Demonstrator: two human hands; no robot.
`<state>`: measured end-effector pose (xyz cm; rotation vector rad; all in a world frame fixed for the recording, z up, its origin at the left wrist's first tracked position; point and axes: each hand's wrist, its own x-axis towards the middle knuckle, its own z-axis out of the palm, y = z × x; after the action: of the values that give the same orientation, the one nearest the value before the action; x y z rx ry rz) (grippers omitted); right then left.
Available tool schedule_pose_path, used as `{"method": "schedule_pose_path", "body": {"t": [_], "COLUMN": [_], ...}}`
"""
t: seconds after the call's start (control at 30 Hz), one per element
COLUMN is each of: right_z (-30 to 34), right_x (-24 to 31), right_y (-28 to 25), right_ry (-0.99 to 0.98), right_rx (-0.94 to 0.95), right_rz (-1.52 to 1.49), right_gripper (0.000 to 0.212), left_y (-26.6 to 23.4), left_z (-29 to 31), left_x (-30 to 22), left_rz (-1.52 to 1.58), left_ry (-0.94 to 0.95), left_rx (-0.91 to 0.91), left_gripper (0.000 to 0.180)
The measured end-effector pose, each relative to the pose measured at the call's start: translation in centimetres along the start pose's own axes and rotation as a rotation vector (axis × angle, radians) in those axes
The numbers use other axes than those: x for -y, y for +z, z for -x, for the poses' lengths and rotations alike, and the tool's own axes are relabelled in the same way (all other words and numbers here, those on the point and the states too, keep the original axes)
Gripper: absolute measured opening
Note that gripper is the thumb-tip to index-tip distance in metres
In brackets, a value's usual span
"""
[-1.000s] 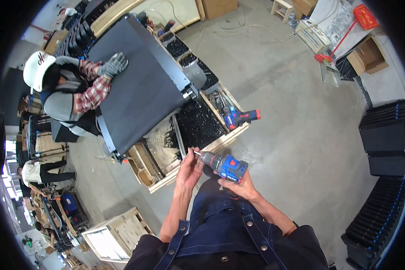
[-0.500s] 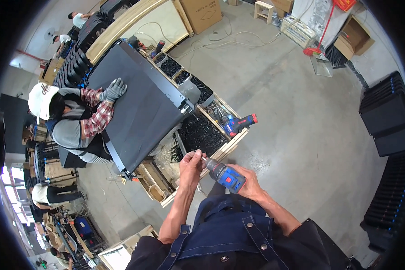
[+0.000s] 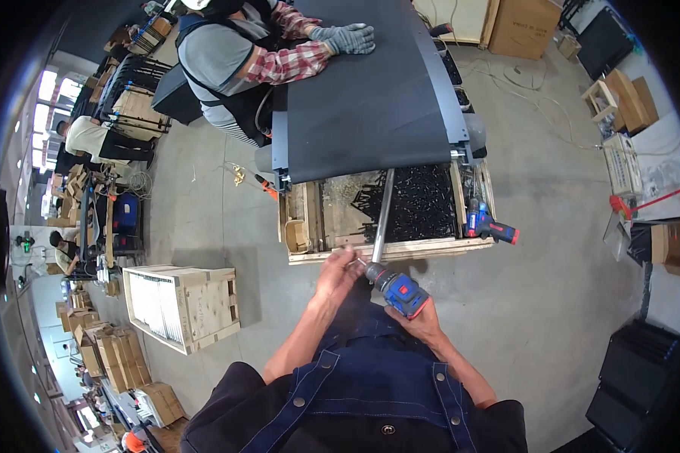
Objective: Assembling a treadmill by attaching side panels and internal components using power tools.
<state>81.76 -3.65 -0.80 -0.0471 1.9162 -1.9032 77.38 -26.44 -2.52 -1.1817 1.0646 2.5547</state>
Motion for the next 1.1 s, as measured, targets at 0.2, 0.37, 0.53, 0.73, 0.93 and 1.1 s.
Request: {"method": "schedule_pose_path", "body": {"t": [0.2,0.37,0.53,0.73,0.93,1.1], "right_z": [-0.1,-1.0,-1.0,-5.4,-7.9,-9.0], "right_x": [1.3,-0.3,3.2,1.2,0.0,-0.8], "right_y": [2.3,3.0,1.0,-3.5,-7.4,-9.6], "right_ry": [0.014,-0.086,-0.002,-0.164,-0.136,-0.067], "right_rx": [-0.132,-0.438,-0.780,-0.877,-0.792,-0.710], "right_rz": [0.154,-0.183,-0.436,-0.424,-0.578,-0.559], "right_gripper": [0.036,0.034,0.038,0.037,0.051,0.052], "left_y": [-5.0,-0.6,12.0,22.8,25.1,25.7], "left_z": [-4.9,-7.5,-9.7,-13.6,-14.3,-14.4], "left_x": [-5.4,-5.5,-1.2,3.9,5.1,5.2], "left_rz": [-0.006,-0.241,-0.609,-0.710,-0.667,-0.558], "left_ry": [0.030,-0.201,-0.242,-0.122,-0.099,-0.195], "left_rx": [0.180,0.404,0.658,0.738,0.700,0.673], "left_gripper": [0.044,0.018,0.036,0.050,0.039,0.036]}}
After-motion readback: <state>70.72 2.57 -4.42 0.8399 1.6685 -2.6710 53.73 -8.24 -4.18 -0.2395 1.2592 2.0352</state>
